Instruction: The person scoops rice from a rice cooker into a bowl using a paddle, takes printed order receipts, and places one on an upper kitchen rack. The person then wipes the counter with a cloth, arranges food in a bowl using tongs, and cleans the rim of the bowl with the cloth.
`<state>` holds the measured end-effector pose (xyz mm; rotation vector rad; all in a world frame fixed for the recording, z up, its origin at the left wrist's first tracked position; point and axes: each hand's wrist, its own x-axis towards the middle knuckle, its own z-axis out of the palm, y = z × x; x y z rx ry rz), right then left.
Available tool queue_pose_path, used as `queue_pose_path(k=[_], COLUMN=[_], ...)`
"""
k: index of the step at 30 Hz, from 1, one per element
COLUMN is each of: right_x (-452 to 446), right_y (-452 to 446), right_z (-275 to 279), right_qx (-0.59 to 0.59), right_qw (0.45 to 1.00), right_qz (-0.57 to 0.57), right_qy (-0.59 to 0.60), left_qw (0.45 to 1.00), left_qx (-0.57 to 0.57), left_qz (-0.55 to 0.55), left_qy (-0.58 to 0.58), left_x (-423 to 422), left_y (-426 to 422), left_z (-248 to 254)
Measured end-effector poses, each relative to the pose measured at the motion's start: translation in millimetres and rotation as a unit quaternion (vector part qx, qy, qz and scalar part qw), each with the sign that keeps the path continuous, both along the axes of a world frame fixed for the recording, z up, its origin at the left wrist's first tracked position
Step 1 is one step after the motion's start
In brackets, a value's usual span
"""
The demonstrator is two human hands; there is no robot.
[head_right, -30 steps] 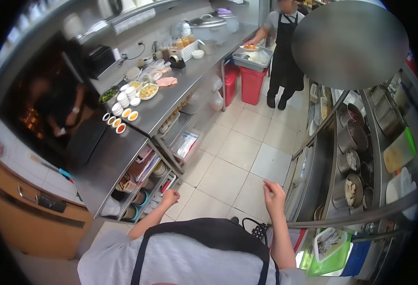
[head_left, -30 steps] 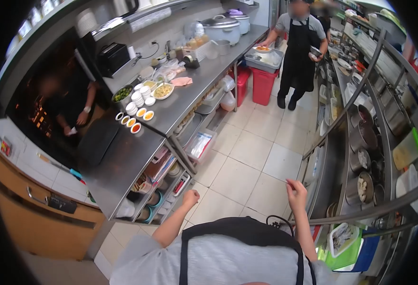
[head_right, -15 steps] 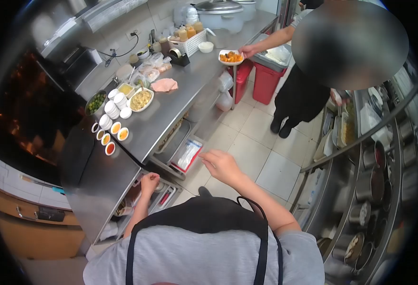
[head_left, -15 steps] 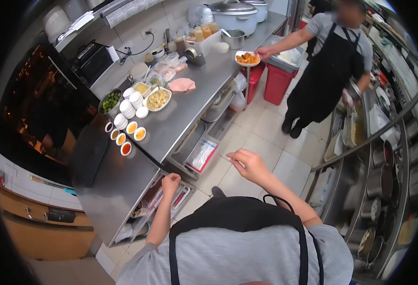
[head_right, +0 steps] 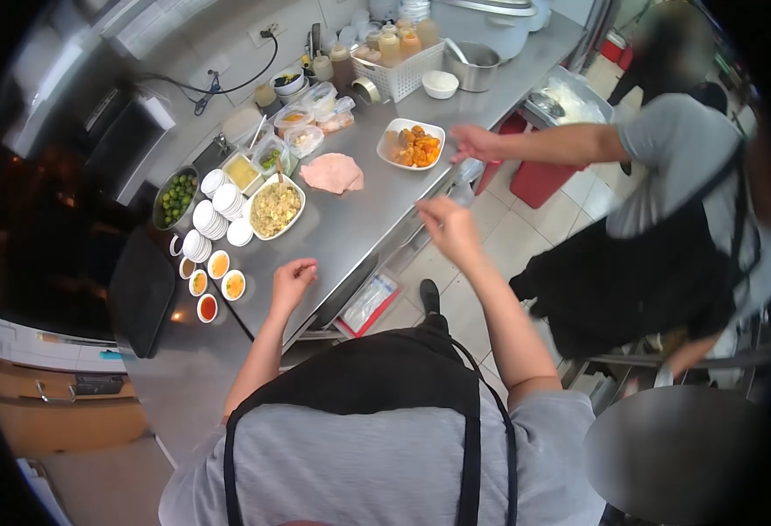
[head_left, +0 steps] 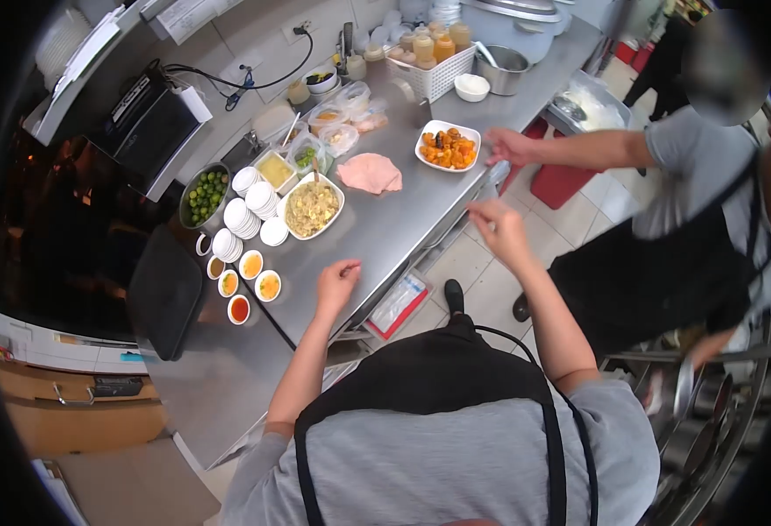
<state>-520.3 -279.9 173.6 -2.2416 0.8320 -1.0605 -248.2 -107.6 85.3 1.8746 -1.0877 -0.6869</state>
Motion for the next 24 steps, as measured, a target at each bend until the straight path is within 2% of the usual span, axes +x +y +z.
queue_pose_path(k=[1, 3, 8, 10, 11, 12, 13, 14, 16, 17, 18, 19, 20, 22, 24], right_x=[7, 21, 48, 54, 57, 63, 68, 73, 79, 85, 88, 92, 99, 122, 158], right_y=[-28, -82, -224, -271, -293, -309, -319, -327, -338, -339, -340, -337, -335, -331, -323], right_z=[3, 3, -42, -68, -89, -99, -107, -116, -133, -133, -133, -119, -111, -105, -77], right_qx=[0.003, 0.015, -0.002, 0.041, 0.047, 0.048, 0.131, 0.214, 0.257, 0.297, 0.297, 0.346, 0.394, 0.360, 0.355], right_qw=[1.000, 0.999, 0.994, 0.986, 0.989, 0.990, 0.985, 0.971, 0.960, 0.948, 0.946, 0.928, 0.906, 0.910, 0.883], right_qz=[0.009, -0.043, -0.079, -0.090, -0.066, -0.047, -0.017, 0.012, 0.045, 0.057, 0.073, 0.098, 0.122, 0.166, 0.266], right_qy=[0.002, 0.013, 0.072, 0.134, 0.121, 0.123, 0.115, 0.109, 0.106, 0.098, 0.105, 0.102, 0.100, 0.119, 0.154], left_qw=[1.000, 1.000, 0.998, 0.954, 0.953, 0.919, 0.875, 0.875, 0.831, 0.830, 0.848, 0.864, 0.864, 0.882, 0.876], left_qx=[0.007, 0.003, 0.033, 0.029, 0.027, 0.026, 0.021, 0.014, 0.048, 0.040, 0.048, 0.057, 0.052, 0.051, 0.010], left_qz=[-0.005, 0.003, -0.007, 0.012, 0.027, 0.013, -0.001, 0.018, 0.000, 0.014, 0.007, 0.000, 0.014, 0.095, 0.130], left_qy=[0.000, 0.016, 0.061, 0.299, 0.300, 0.394, 0.483, 0.484, 0.554, 0.556, 0.528, 0.500, 0.501, 0.458, 0.464], left_x=[0, 0, -5, -11, -13, -15, -15, -15, -11, -7, -5, -1, 0, 3, 8], left_y=[-17, -54, -171, -220, -240, -257, -270, -282, -299, -302, -303, -300, -294, -272, -241], left_z=[1, -4, -21, -22, -19, -13, -10, -13, -21, -30, -39, -45, -35, -9, 16])
